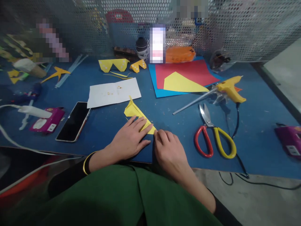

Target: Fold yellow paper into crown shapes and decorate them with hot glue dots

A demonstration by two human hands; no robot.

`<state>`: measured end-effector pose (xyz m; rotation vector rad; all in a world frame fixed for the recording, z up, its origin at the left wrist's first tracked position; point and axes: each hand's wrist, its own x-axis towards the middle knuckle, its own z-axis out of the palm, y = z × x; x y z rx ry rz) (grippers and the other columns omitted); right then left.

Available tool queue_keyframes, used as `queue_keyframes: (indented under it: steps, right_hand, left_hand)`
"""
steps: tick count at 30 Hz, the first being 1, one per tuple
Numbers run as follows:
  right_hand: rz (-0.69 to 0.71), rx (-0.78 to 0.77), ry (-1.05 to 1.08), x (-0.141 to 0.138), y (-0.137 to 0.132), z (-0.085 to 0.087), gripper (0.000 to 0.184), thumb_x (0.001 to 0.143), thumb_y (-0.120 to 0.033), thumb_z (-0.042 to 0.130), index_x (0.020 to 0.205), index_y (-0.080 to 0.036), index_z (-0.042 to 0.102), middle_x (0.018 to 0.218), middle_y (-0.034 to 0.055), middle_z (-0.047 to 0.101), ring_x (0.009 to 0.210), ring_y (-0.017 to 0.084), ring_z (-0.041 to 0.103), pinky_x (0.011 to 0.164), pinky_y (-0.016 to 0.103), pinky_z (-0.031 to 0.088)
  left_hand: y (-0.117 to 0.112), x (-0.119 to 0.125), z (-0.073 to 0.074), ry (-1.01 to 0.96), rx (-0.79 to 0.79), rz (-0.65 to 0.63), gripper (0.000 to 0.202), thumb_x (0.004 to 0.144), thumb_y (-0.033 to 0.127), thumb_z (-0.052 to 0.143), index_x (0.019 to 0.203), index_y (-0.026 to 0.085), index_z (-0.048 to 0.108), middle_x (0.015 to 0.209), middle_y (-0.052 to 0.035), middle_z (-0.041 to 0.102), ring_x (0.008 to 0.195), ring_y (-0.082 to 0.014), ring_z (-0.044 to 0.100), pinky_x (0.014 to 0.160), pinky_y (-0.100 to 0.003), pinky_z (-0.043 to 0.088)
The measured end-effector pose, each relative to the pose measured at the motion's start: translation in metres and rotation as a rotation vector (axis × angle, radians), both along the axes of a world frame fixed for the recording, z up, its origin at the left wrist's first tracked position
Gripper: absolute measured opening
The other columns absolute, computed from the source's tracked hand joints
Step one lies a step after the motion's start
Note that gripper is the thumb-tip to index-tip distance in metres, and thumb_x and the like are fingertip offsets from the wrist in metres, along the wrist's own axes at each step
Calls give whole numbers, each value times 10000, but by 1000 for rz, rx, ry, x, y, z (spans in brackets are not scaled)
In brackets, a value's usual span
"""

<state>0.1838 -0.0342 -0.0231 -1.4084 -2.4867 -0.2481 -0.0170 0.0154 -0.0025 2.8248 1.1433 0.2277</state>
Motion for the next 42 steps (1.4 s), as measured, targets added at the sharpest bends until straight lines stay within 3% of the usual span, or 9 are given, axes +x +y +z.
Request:
queue_keyframes:
  steps: [4, 7, 10, 14, 21, 24, 27, 36, 42]
  right_hand:
    - [26, 17, -21, -3, 3, 1, 321, 957, -137, 473, 1215, -57, 647, 1079, 149, 687, 971, 250, 553, 791, 362, 470]
    - [28, 28, -18, -3, 3, 0, 305, 955, -130, 473, 1188, -52, 655, 1072, 154, 683, 966, 251, 548, 786, 363, 473]
    - [20, 38, -27, -3, 2, -2, 295, 954, -128, 474, 1173, -62, 660, 1087, 165, 680, 970, 259, 544, 790, 373, 478]
    - [26, 45, -17, -4, 1, -5, 306, 940, -126, 487, 1181, -46, 658, 1089, 173, 681, 966, 264, 541, 778, 373, 489]
    - [26, 33, -13, 2, 6, -3, 322, 951, -137, 477, 1212, -106, 663, 1093, 143, 694, 940, 246, 556, 761, 361, 469]
    - [66, 49, -13, 11, 11, 1, 294, 968, -159, 503, 1208, -115, 667, 1070, 112, 709, 906, 230, 560, 737, 351, 437]
    - [63, 59, -21, 17, 15, 5, 232, 975, -197, 533, 1133, -142, 694, 1010, 86, 716, 875, 219, 563, 732, 346, 399]
    - [-28, 186, -99, 1, 7, 4, 192, 935, -106, 509, 918, -166, 691, 804, 75, 662, 693, 191, 490, 662, 338, 329]
    - [-142, 292, 32, -19, 4, 7, 180, 949, -146, 544, 810, -201, 645, 696, 39, 609, 622, 173, 458, 621, 325, 336]
  left_hand:
    - [2, 0, -2, -8, 11, 8, 583, 1000, 526, 496, 1401, 110, 572, 1504, -215, 505, 1454, -354, 407, 1198, -520, 307]
    - [8, 0, -7, 0, 33, 86, 726, 1006, 618, 393, 1457, 60, 501, 1561, -227, 433, 1470, -347, 387, 1206, -515, 298]
    - [18, -2, -10, 1, 63, 198, 830, 991, 677, 349, 1465, 5, 465, 1536, -249, 456, 1454, -351, 411, 1202, -508, 306]
    - [33, -5, -10, 3, 66, 279, 813, 976, 703, 359, 1398, 35, 549, 1471, -241, 538, 1379, -355, 507, 1161, -492, 365]
    - [42, -10, -2, 36, 114, 187, 618, 979, 583, 496, 1303, 73, 622, 1354, -197, 647, 1349, -336, 533, 1166, -503, 339]
    - [35, -9, -2, 58, 166, 111, 443, 985, 391, 568, 1285, 71, 630, 1355, -163, 655, 1379, -334, 500, 1178, -507, 323]
    - [25, -5, -3, 29, 185, -35, 304, 1010, 248, 517, 1231, 90, 654, 1304, -123, 690, 1318, -289, 559, 1158, -474, 365]
    - [14, 5, -7, -91, 229, -198, 261, 1013, 111, 438, 1119, 124, 677, 1142, -111, 746, 1071, -213, 679, 1019, -396, 480]
    - [10, 8, -3, -91, 238, -120, 234, 1008, 205, 468, 1012, 124, 686, 962, -103, 751, 900, -232, 686, 851, -392, 486]
